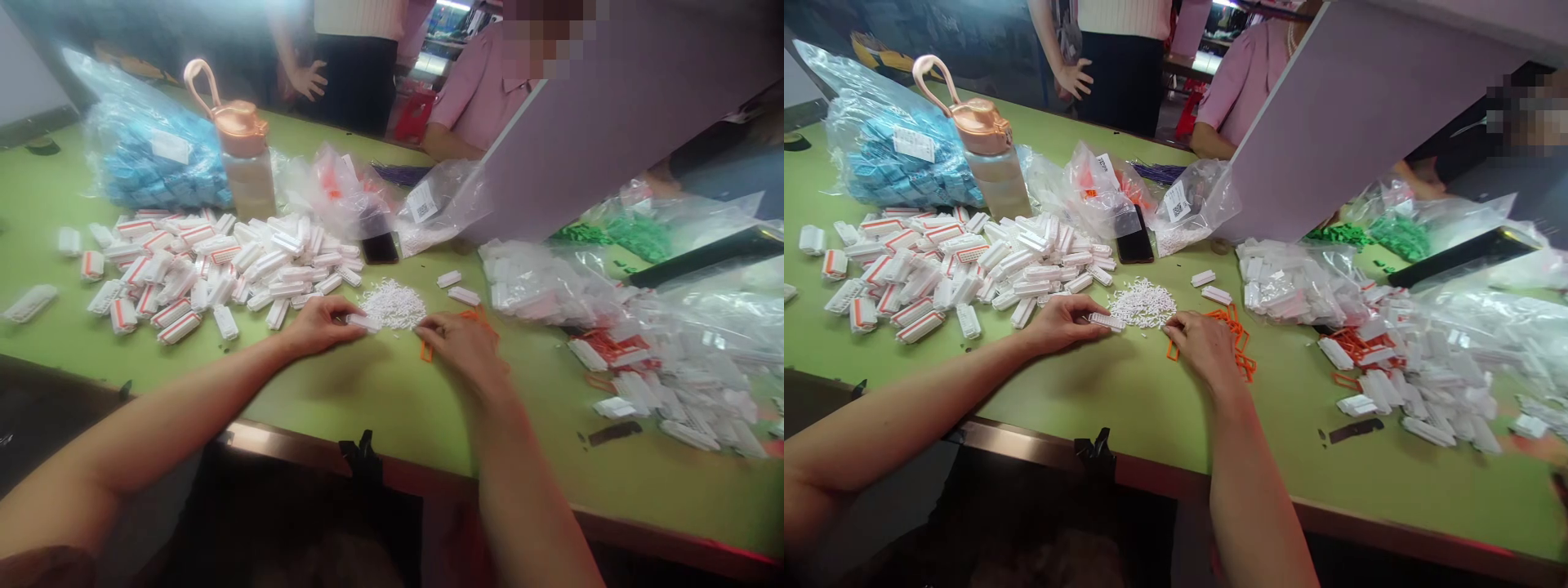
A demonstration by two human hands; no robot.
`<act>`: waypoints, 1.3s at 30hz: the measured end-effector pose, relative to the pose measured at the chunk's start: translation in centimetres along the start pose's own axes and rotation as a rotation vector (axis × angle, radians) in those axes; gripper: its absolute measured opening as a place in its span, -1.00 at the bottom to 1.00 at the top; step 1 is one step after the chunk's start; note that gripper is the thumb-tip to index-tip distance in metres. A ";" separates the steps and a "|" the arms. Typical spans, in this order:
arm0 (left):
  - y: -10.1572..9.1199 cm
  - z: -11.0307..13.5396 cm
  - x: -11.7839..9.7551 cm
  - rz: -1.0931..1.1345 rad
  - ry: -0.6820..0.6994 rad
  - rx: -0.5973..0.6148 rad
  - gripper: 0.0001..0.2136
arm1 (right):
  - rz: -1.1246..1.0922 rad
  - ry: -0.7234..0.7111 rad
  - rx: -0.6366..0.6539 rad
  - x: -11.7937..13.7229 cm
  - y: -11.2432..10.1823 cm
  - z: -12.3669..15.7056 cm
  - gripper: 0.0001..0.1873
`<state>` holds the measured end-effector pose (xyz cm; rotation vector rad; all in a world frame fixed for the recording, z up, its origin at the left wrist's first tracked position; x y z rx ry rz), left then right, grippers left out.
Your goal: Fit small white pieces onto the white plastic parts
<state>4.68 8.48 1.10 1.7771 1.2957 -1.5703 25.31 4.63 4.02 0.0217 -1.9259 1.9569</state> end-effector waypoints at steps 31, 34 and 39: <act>0.8 0.0 -0.7 0.031 0.047 0.084 -0.65 | -0.761 -0.201 0.094 5.5 2.2 1.8 -0.82; 0.8 0.0 -0.7 0.039 0.050 0.086 -0.66 | -0.742 -0.205 0.075 5.4 2.3 1.8 -0.83; 0.8 0.0 -0.6 0.044 0.048 0.085 -0.65 | -0.612 -0.308 -0.044 6.3 0.7 2.7 -0.86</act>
Point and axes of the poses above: each hand's wrist, its own z-axis away from the middle knuckle, its own y-axis out of the palm, x = y × z, the point moved 10 cm from there along -z, towards the middle knuckle, and after that the axes turned 12 degrees about y, right-handed, at the moved point
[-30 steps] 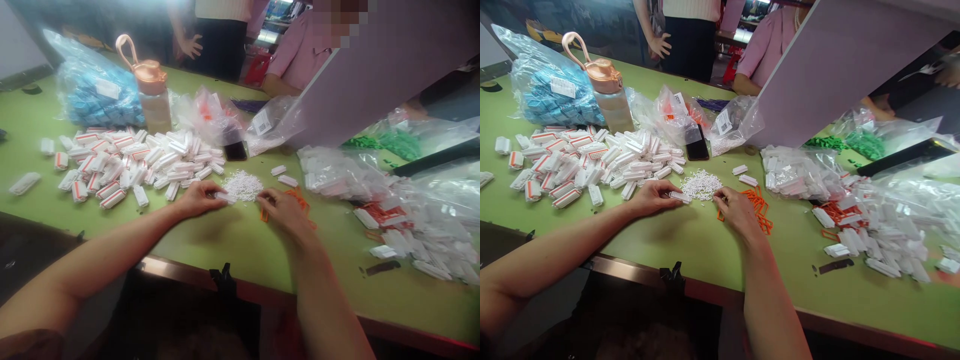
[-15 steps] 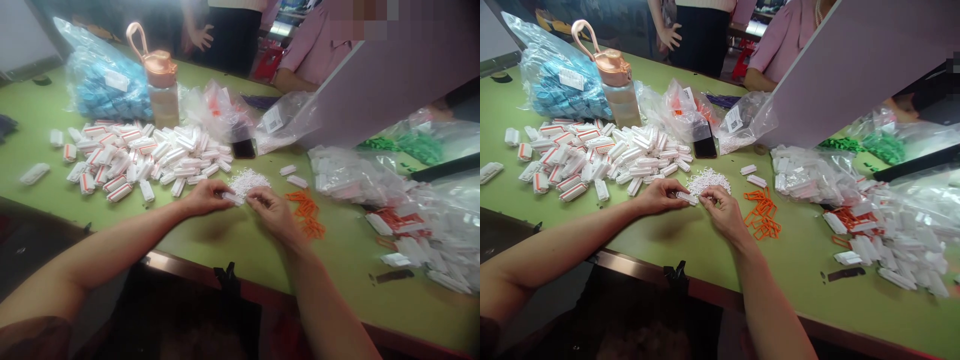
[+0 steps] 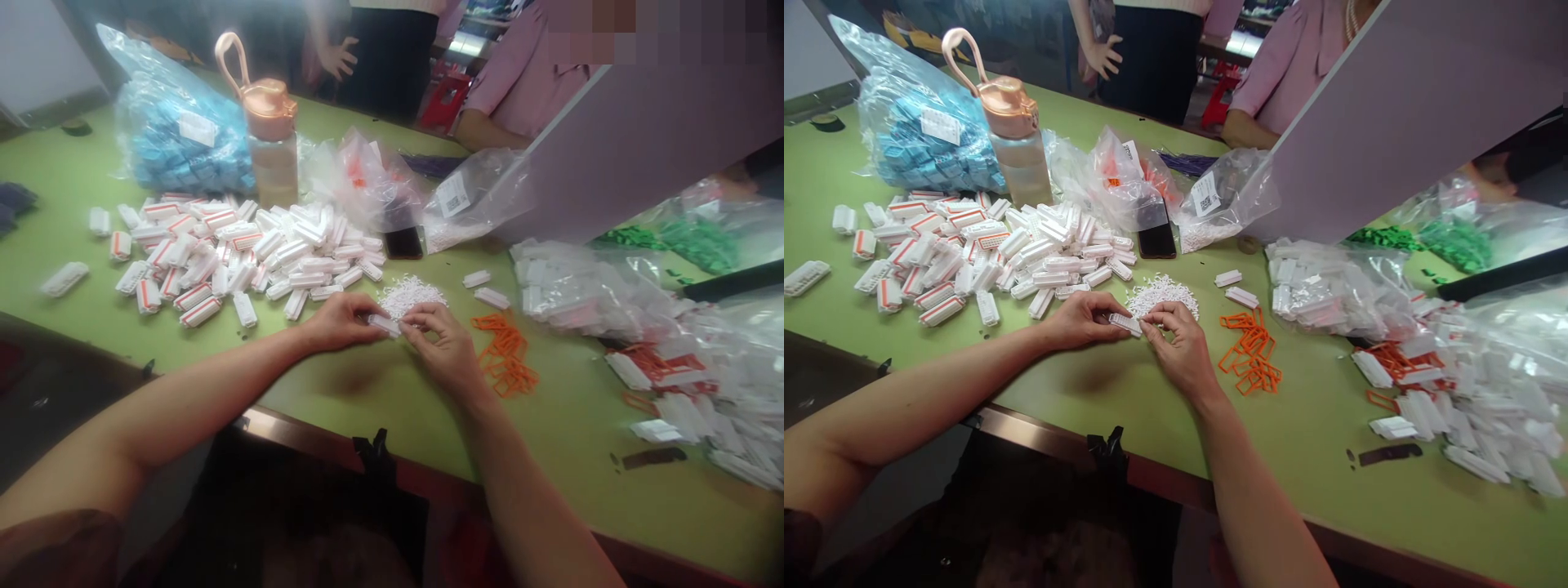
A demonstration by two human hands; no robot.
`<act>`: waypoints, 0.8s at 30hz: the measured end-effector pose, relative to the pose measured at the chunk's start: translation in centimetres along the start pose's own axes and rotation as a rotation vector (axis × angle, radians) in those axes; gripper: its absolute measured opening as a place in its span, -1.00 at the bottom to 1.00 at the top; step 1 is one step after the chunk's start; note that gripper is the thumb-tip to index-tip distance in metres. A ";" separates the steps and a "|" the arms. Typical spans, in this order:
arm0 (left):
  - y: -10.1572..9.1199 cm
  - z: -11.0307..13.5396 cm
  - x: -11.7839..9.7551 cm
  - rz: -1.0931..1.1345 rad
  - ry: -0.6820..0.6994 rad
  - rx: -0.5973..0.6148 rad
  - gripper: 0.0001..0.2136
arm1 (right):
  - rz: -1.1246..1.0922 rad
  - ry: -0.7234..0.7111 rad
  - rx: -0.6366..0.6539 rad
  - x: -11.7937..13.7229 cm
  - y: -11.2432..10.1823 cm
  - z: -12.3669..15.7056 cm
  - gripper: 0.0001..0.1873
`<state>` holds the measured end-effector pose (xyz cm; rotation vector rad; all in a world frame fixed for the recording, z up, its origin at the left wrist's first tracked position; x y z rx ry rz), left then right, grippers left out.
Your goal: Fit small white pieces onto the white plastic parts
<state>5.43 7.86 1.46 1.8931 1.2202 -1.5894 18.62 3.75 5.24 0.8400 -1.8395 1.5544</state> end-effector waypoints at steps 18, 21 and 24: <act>-0.3 0.2 0.5 0.026 -0.051 -0.046 -0.64 | 0.534 -0.316 -0.166 4.0 0.0 1.7 -0.79; -0.3 0.4 1.0 0.082 -0.076 -0.075 -0.63 | 0.603 -0.387 -0.146 5.1 0.4 2.3 -0.79; -0.4 0.4 1.4 0.129 -0.099 -0.096 -0.62 | 0.617 -0.372 -0.107 5.0 0.6 2.2 -0.79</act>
Point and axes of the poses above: each hand's wrist, its own z-axis away from the middle knuckle, its own y-axis out of the palm, x = y × z, the point moved 10 cm from there along -z, towards the middle knuckle, and after that the axes turned 12 degrees about y, right-handed, at the moved point
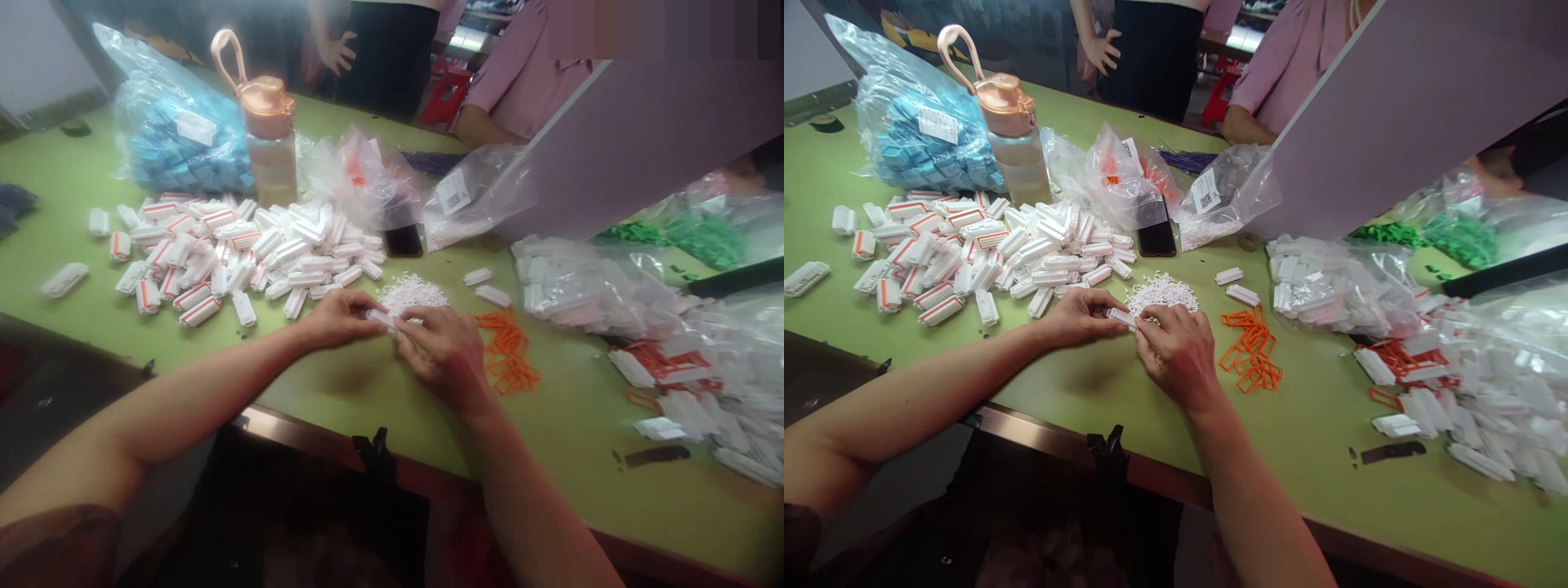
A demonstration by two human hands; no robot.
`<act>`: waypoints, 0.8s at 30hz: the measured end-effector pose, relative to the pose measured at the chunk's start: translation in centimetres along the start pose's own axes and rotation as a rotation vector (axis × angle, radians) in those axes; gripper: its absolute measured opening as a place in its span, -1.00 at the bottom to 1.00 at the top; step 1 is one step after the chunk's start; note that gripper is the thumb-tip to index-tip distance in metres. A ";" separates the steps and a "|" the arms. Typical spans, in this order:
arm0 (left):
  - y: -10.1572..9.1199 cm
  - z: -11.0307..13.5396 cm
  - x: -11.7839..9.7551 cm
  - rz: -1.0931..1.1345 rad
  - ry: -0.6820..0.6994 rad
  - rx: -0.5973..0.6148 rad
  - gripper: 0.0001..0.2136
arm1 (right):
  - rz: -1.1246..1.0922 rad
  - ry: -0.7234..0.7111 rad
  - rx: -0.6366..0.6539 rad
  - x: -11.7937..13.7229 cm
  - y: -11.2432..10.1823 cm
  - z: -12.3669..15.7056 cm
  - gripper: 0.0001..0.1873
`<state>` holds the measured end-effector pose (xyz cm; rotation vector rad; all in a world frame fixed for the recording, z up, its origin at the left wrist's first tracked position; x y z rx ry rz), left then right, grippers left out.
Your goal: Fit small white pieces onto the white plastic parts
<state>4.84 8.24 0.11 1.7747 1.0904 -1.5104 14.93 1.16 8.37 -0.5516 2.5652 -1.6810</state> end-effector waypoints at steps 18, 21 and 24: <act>-0.5 -0.2 0.0 -0.050 -0.030 -0.019 -0.62 | -0.127 0.452 0.317 -7.7 3.5 0.8 -0.83; -0.5 -0.2 -0.2 -0.067 -0.016 -0.012 -0.62 | -0.231 0.511 0.318 -7.9 3.5 0.7 -0.84; -0.2 -0.2 -0.4 -0.082 0.002 0.019 -0.62 | -0.371 0.507 0.259 -7.2 2.7 0.2 -0.84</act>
Point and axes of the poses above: each hand's wrist, its own z-axis away from the middle knuckle, its own y-axis out of the palm, x = y × z, the point moved 10 cm from there along -z, towards the middle knuckle, and after that the axes turned 12 degrees about y, right-handed, at the moved point
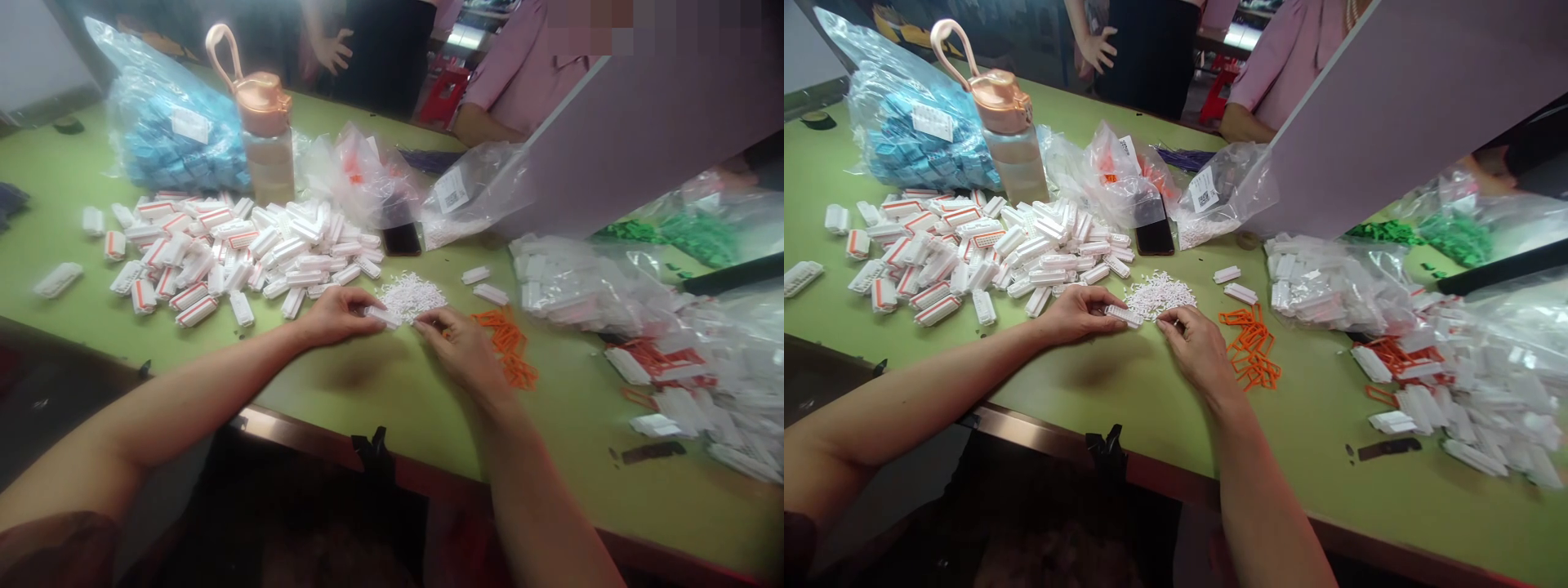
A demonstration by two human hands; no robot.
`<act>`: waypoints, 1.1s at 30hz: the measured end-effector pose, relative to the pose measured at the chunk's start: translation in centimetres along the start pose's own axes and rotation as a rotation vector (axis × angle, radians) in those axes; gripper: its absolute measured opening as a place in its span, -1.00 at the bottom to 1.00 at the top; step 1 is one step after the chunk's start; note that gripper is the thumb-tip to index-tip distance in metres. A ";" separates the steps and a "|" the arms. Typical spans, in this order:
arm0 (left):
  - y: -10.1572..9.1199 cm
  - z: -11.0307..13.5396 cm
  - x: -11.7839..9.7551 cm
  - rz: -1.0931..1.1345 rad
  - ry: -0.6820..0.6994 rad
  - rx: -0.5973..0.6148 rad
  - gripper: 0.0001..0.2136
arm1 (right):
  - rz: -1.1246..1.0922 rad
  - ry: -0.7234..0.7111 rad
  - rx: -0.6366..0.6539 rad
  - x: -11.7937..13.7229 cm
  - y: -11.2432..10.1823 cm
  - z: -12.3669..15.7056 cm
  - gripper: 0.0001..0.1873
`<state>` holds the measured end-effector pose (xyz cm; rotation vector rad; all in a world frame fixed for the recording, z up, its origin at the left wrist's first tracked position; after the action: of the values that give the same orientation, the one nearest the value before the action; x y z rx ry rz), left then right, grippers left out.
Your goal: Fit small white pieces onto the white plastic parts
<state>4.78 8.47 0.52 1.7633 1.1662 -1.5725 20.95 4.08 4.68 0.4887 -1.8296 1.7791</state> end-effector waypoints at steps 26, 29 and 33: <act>0.8 0.1 -0.6 -0.001 0.034 0.059 -0.64 | 0.446 -0.490 -0.297 6.5 0.6 3.5 -0.77; 0.7 0.3 0.2 0.068 -0.022 0.030 -0.61 | 0.459 -0.540 -0.311 6.8 0.6 4.0 -0.80; 0.7 0.4 1.0 0.153 -0.078 0.004 -0.58 | 0.409 -0.556 -0.294 6.9 0.7 4.1 -0.81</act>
<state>5.08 8.07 -0.61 1.7344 0.9687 -1.5392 14.61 0.84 8.33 0.5599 -2.6929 1.6790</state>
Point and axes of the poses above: each hand's wrist, its own z-axis away from the middle knuckle, its own y-axis out of the palm, x = y × z, the point moved 10 cm from there along -z, towards the middle knuckle, and after that the axes turned 12 degrees about y, right-handed, at the moved point
